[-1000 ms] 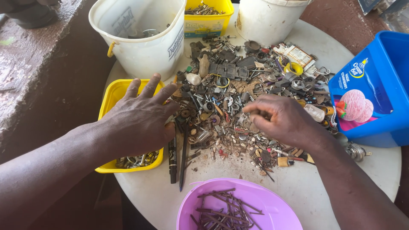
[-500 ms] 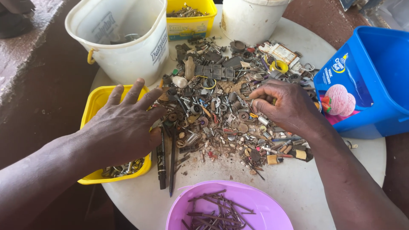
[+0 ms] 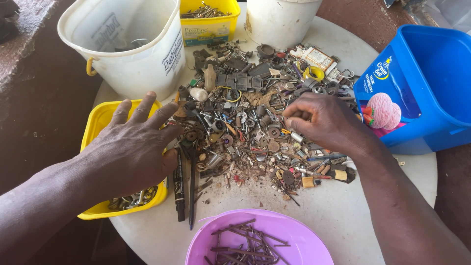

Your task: Sorting various metal hardware and electronic components from a central pile into separate bins.

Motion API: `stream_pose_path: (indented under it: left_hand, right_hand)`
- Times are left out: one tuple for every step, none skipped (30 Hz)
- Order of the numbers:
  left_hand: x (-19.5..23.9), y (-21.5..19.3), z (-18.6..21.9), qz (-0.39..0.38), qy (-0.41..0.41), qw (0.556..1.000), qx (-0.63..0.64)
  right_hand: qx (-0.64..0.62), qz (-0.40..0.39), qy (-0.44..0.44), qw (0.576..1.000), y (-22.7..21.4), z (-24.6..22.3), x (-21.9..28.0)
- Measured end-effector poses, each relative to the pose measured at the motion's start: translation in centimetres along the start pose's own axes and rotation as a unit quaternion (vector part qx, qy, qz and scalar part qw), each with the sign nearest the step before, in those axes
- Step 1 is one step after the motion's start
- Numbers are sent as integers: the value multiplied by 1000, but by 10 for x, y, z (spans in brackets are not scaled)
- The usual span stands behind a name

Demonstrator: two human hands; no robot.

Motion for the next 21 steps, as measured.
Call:
stream_pose_path:
  left_hand:
    - [0,1,-1,0,0,1000,-1]
    - [0,2,0,11,4,1000,-12]
    - [1,2,0,21,8,1000,-23]
    - [0,2,0,20,8,1000,-22]
    - [0,3,-1,10,4,1000,-17]
    - [-1,3,-1,0,1,1000,-11]
    - [0,2,0,0,1,1000,-11]
    - [-1,1,0,-8,-2,1000,-5]
    - [-1,0,0,-17,-5,1000,1]
    - [-1,0,0,-15,-4,1000,0]
    - [-2,1,-1,-14,-5,1000,1]
    - [-1,2,-1,-14,-7,1000,3]
    - [0,2,0,-14,-7,1000,2]
    - [0,2,0,-10,-5,1000,1]
    - [0,2,0,-5,-3,1000,-1]
    - [0,2,0,-5,-4,1000,-2]
    - [0,1,0,-1,-2,1000,-7]
    - [0,1,0,2,1,1000,-11]
    - [2,1,1,1,0,1000,-11]
    - [1,1,0,-2,-2,1000,-3]
    - [0,1,0,-5,-3,1000,5]
  right_hand:
    - [0,1,0,1000,5,4,-2]
    - [12,3,-72,997,10,3,-2]
    - [25,5,-144,989,16,2,-1]
    - [25,4,-144,989,22,7,-4]
    - [58,-1,-169,984,29,11,-5]
    - [91,-5,-193,977,37,15,-6]
    - [91,-5,-193,977,37,11,-6]
    - [100,0,-181,978,37,9,-5]
    - [110,6,-170,979,36,7,-4]
    - [111,7,-170,979,37,7,-6]
    - [104,4,-160,982,37,8,-7]
    - [96,-2,-151,984,39,8,-8]
    - [96,-1,-151,984,39,11,-9]
    - [71,2,-153,986,37,14,-12]
    - [45,5,-155,987,36,17,-14]
    - [45,5,-157,987,28,9,-11]
    - [23,16,-112,993,19,6,-9]
    - [-1,26,-67,997,10,2,-7]
    - [-1,26,-68,997,12,4,-8]
    - [-7,39,-52,998,11,8,-9]
    - [-13,52,-36,998,10,13,-11]
Point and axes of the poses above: each hand's wrist, its own x-axis away from the middle knuckle, its own y-axis out of the palm, z = x × y, the point moved 4 cm from there along -x, towards the middle knuckle, and after that the axes turned 11 degrees about y, right-handed, at the moved point
